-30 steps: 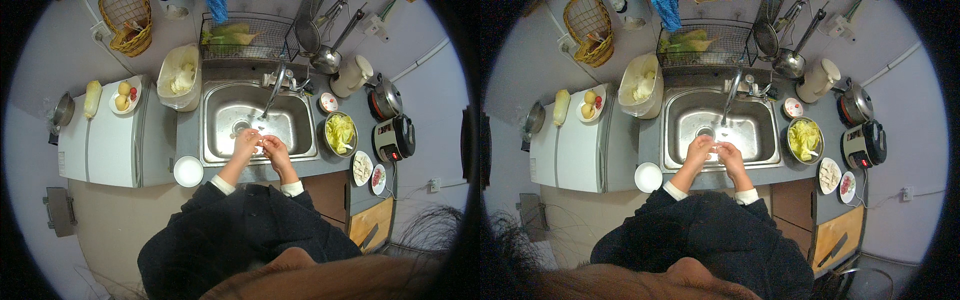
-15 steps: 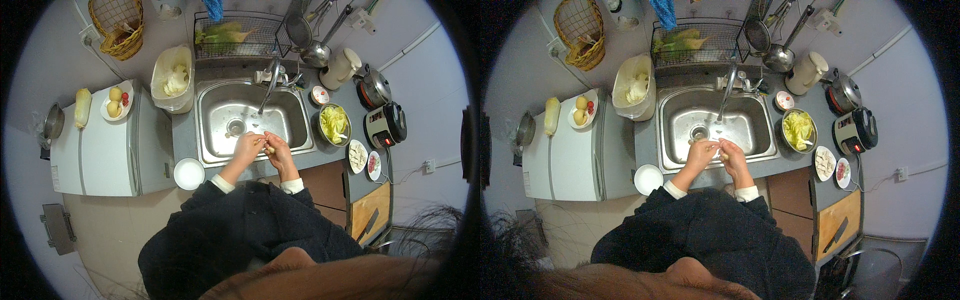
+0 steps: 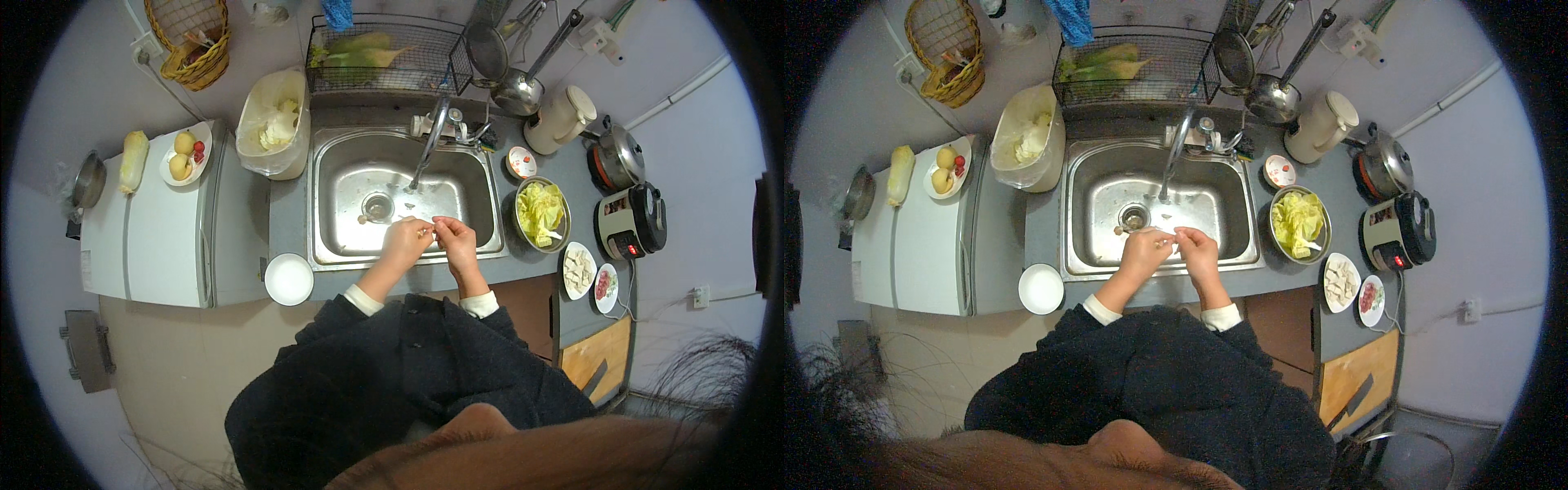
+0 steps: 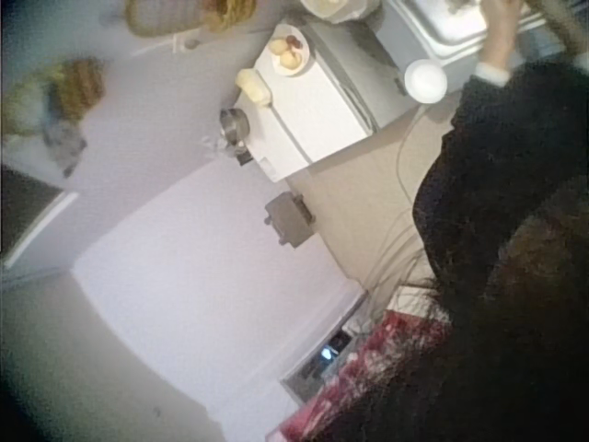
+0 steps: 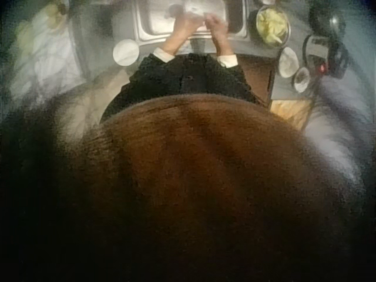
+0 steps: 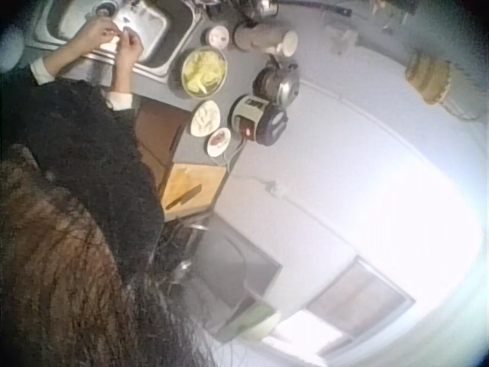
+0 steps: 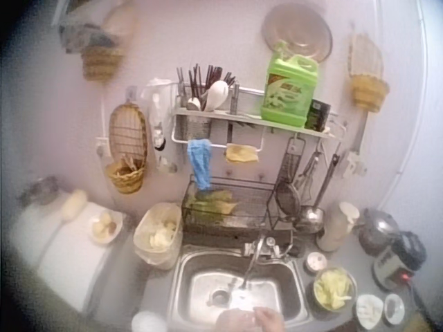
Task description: The person peels garlic cloves by hand under running water at the sink, then moves to a cutting board and uses a cleaver to chop the garlic into small pieces. The chopped garlic remains on the board at the end of the clip.
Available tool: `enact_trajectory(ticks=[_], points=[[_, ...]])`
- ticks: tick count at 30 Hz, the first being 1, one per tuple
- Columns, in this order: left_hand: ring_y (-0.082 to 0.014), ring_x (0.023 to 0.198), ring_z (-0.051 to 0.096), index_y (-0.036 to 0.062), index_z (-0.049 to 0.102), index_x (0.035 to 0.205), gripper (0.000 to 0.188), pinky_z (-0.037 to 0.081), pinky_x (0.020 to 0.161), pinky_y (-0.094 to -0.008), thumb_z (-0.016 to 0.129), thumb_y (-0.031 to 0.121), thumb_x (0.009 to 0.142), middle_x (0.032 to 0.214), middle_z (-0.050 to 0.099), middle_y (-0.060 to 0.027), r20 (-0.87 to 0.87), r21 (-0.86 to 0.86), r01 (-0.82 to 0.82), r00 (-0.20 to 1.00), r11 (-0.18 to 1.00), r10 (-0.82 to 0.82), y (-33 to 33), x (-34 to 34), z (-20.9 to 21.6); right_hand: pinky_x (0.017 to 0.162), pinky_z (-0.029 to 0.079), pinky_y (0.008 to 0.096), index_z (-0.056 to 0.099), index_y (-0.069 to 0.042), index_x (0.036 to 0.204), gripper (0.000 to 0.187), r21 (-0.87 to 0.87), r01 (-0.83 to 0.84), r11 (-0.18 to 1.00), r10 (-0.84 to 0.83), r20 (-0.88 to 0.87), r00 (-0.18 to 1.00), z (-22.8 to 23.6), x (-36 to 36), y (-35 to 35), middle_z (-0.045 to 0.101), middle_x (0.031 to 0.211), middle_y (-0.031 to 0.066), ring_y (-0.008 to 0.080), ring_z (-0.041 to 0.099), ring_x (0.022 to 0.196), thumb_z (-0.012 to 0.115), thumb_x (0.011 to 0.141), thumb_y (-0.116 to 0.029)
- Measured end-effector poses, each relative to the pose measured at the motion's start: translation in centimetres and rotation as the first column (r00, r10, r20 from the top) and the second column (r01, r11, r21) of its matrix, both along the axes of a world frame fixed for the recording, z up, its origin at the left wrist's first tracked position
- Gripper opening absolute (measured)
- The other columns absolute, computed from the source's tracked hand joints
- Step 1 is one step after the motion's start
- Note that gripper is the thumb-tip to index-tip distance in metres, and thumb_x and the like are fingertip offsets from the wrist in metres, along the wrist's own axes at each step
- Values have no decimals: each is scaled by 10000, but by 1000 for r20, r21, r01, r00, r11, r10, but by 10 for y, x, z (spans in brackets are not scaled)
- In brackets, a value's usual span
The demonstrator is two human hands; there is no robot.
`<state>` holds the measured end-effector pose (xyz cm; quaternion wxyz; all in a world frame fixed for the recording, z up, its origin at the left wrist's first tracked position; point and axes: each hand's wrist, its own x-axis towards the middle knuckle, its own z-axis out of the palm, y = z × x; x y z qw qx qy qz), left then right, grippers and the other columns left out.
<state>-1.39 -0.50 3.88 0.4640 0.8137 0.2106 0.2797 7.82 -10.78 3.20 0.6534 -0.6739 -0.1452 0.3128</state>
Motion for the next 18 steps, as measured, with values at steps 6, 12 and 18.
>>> enact_trajectory(ticks=[6,12,18], points=[[-289,622,606,17,661,719,93,474,567,-354,645,97,673,686,614,-151,17,76,-60,998,995,58,-9,15,-2,585,451,210,656,16,923,159,-91,-34,995,57,266,962,4,11,-5,651,754,40,67,551,638,618,825,-102],[-263,617,612,14,650,713,101,480,572,-336,662,105,672,685,620,-143,48,30,-98,994,995,97,-15,21,-7,588,457,216,653,22,927,167,-120,-86,989,113,236,965,10,17,-9,653,768,53,78,561,646,617,826,-105],[-128,673,602,-6,656,780,139,465,616,-269,644,132,765,740,655,-94,-15,-385,-111,993,916,115,-8,35,-19,558,408,193,625,29,996,196,174,-109,979,137,-157,978,9,30,-7,630,805,37,62,512,637,586,853,-98]])
